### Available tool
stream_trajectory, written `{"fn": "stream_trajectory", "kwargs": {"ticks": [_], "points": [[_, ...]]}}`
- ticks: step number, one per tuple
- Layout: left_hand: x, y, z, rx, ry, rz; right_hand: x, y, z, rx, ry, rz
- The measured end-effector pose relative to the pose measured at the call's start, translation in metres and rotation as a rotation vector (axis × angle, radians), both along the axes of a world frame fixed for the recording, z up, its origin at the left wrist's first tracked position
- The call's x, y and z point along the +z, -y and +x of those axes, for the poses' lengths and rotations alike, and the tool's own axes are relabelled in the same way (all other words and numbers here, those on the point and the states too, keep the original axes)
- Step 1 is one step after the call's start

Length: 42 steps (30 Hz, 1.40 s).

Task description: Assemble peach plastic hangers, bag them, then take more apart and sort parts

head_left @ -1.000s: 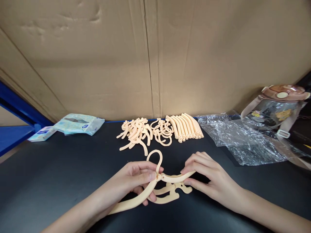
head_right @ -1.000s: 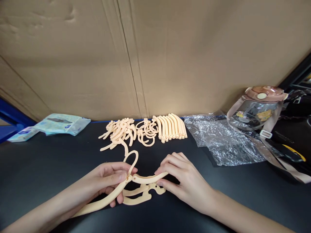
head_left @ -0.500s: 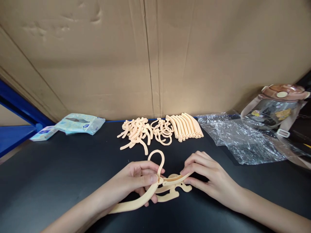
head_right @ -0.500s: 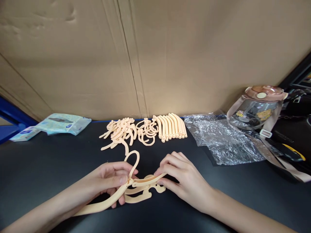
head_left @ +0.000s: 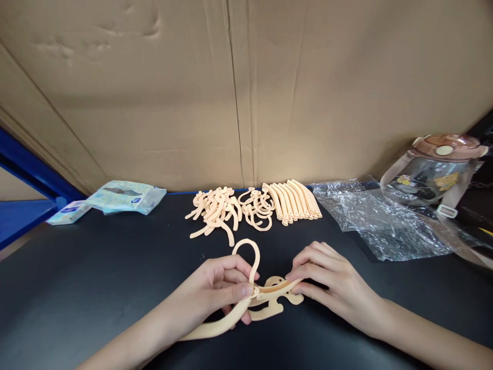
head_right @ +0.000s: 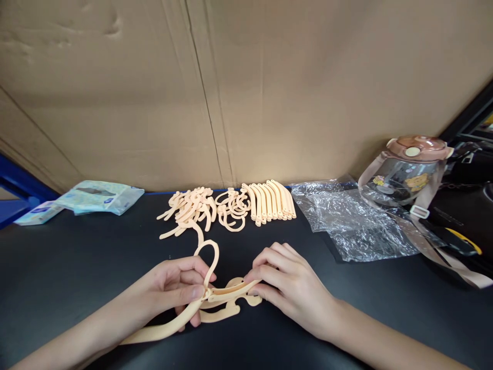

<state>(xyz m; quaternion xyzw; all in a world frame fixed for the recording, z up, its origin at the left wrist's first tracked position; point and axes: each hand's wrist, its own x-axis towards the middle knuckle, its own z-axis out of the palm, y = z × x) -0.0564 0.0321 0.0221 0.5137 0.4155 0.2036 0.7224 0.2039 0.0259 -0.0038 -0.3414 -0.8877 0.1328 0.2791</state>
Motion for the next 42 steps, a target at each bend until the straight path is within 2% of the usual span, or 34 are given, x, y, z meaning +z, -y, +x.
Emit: {"fn": "stream_trajectory", "kwargs": {"ticks": [11,20,32,42], "points": [[0.0055,0.0036,0.0006,-0.001,-0.021,0.048,-0.0016,0.0019,0.0013,0.036,-0.016,0.02],[-0.0019,0.001,0.0004,0.015,0.031,0.064,-0.0061,0.0015,0.001,0.045,-0.069,0.063],[-0.0028,0.0019,0.001,0.009,0.016,0.117,-0.0073,0.0011,0.0012,0.057,-0.057,0.086],[0.001,0.0012,-0.001,0.0,-0.114,0.145,-0.0042,0.0034,0.001,0.065,-0.056,0.08]]}}
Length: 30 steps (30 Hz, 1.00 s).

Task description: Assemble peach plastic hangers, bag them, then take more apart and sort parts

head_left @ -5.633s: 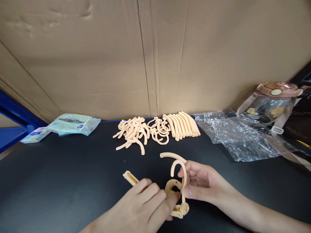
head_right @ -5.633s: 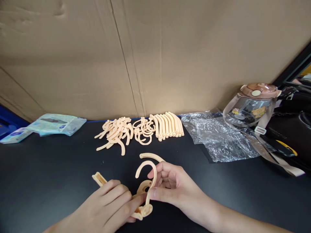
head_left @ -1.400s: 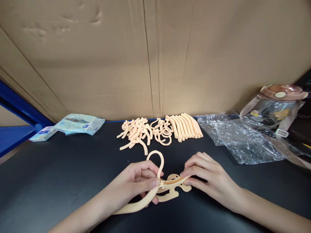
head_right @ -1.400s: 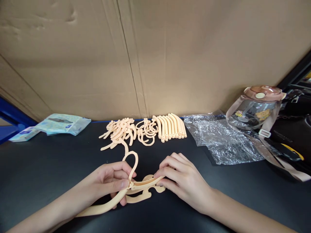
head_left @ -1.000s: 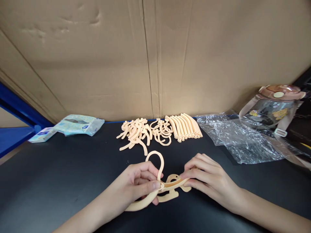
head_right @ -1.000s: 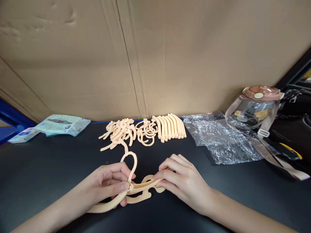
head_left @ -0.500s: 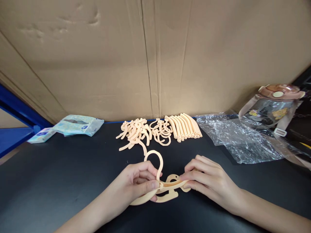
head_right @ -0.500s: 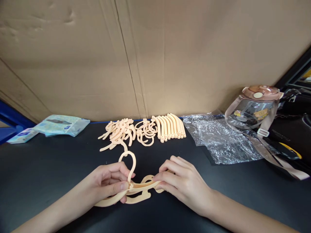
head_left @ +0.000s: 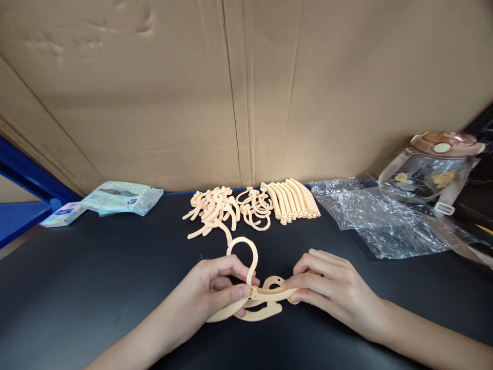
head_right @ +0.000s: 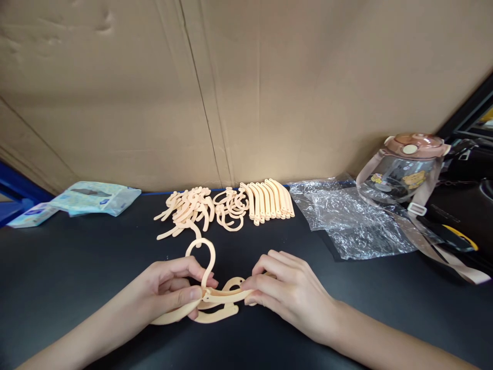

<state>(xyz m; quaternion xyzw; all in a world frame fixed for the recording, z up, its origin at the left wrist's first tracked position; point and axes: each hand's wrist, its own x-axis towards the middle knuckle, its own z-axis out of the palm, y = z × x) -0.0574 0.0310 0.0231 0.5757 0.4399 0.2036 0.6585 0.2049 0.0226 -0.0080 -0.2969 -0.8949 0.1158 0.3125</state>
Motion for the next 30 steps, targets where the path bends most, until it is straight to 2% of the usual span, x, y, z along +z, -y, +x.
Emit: {"fn": "stream_trajectory", "kwargs": {"ticks": [7,13,17,22,24,27,30], "points": [[-0.01,-0.002,0.002,0.009,0.033,-0.029,0.0,0.0,-0.001,-0.003,-0.014,-0.028],[-0.007,-0.001,0.003,-0.013,0.025,-0.004,0.001,-0.003,-0.001,-0.002,-0.055,-0.036],[-0.001,0.001,0.004,-0.092,-0.068,0.051,0.006,-0.005,-0.001,-0.11,-0.069,0.015],[0.005,0.011,0.01,-0.174,-0.189,0.139,0.01,-0.002,-0.001,-0.284,-0.044,0.18],[0.008,0.014,0.013,-0.196,-0.239,0.195,0.01,0.001,-0.002,-0.252,-0.06,0.166],[0.01,0.017,0.015,-0.225,-0.267,0.306,0.01,0.004,-0.006,-0.084,-0.023,0.091],[0.01,0.019,0.014,-0.275,-0.245,0.389,0.013,0.007,-0.011,0.041,0.055,0.087]]}}
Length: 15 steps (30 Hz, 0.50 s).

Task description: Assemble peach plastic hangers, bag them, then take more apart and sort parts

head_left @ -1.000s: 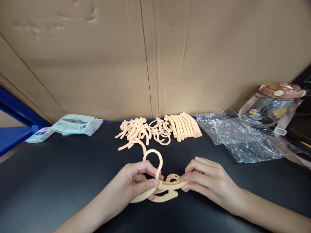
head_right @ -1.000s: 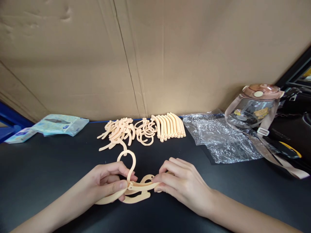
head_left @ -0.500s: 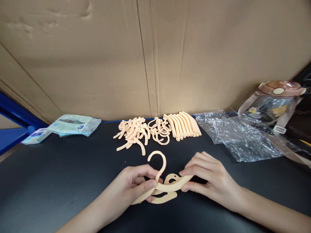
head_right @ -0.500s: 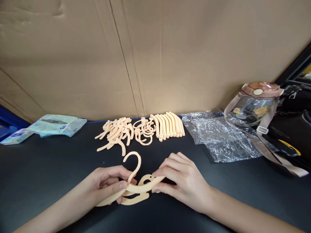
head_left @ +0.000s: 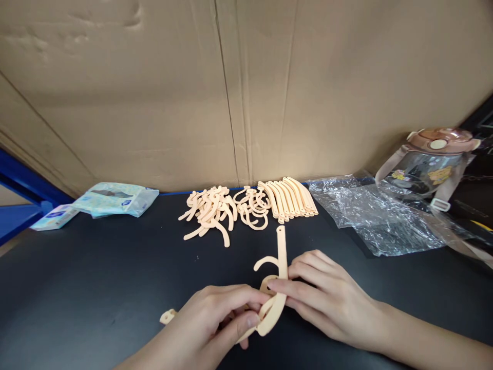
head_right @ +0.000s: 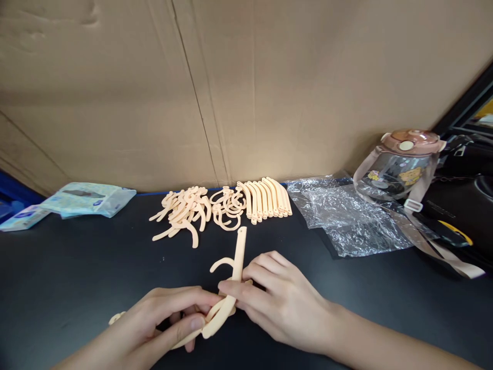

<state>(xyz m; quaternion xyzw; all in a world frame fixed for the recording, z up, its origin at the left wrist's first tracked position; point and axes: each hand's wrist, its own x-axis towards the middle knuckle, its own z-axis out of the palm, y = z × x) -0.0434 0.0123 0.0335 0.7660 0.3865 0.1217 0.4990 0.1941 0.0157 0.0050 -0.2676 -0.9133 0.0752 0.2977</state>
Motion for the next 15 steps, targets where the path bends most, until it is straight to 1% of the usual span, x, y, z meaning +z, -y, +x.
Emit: {"fn": "stream_trajectory", "kwargs": {"ticks": [3,5,8,11,13,15], "points": [[0.0,0.003,-0.001,-0.063,-0.016,0.068,0.005,0.002,-0.001,0.034,-0.024,-0.058],[0.0,0.005,-0.001,-0.071,-0.06,0.15,0.006,0.003,0.0,0.008,-0.083,-0.113],[-0.002,0.004,-0.004,-0.102,-0.117,0.351,0.005,0.0,0.004,-0.115,-0.168,-0.179],[-0.007,-0.001,-0.009,-0.141,-0.141,0.582,0.001,-0.006,0.01,-0.23,-0.272,-0.342],[-0.013,-0.006,-0.013,-0.115,-0.14,0.717,-0.001,-0.011,0.015,-0.284,-0.321,-0.468],[-0.019,-0.011,-0.016,-0.069,-0.147,0.794,-0.001,-0.017,0.02,-0.327,-0.319,-0.533]]}}
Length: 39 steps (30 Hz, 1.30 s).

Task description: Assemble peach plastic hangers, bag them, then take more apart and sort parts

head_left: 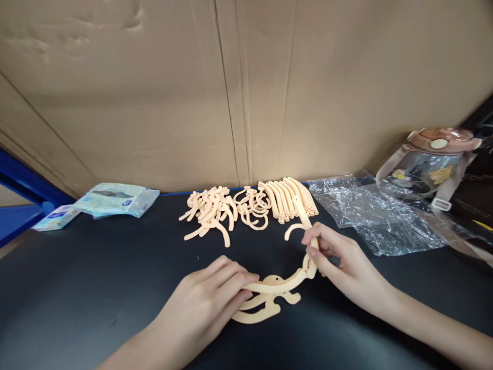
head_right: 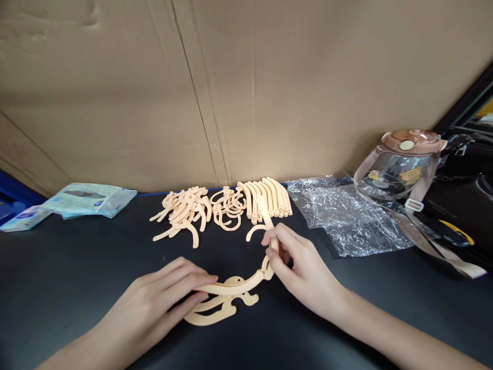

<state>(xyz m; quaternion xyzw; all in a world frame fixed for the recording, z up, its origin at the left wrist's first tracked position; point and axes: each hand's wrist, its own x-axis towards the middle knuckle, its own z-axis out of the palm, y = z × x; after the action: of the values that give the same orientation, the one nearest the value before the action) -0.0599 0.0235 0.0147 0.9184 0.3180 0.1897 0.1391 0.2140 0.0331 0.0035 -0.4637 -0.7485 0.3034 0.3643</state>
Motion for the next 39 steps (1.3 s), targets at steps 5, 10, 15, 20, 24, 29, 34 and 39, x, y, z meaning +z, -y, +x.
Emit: {"fn": "stream_trajectory", "kwargs": {"ticks": [5,10,15,20,24,29,34,39], "points": [[-0.009,-0.007,-0.002,0.06,-0.016,0.06,0.003,-0.013,0.011,-0.016,0.148,0.023],[-0.009,-0.005,0.001,0.034,-0.044,0.082,0.003,-0.019,0.016,0.026,0.296,0.063],[-0.006,-0.002,0.002,0.023,-0.037,-0.004,0.002,-0.02,0.017,0.018,0.462,0.126],[-0.004,-0.002,0.003,-0.041,-0.073,-0.039,0.0,-0.022,0.018,0.015,0.565,0.221],[-0.005,-0.001,0.003,-0.022,-0.063,-0.021,-0.002,-0.024,0.019,-0.025,0.546,0.243],[-0.003,0.0,0.003,-0.037,-0.054,-0.031,-0.004,-0.025,0.02,0.013,0.517,0.23],[0.0,-0.002,0.0,-0.002,-0.05,-0.022,-0.007,-0.026,0.021,0.032,0.499,0.225],[-0.003,-0.006,-0.007,0.086,0.008,-0.037,-0.004,-0.024,0.02,0.017,0.497,0.169]]}}
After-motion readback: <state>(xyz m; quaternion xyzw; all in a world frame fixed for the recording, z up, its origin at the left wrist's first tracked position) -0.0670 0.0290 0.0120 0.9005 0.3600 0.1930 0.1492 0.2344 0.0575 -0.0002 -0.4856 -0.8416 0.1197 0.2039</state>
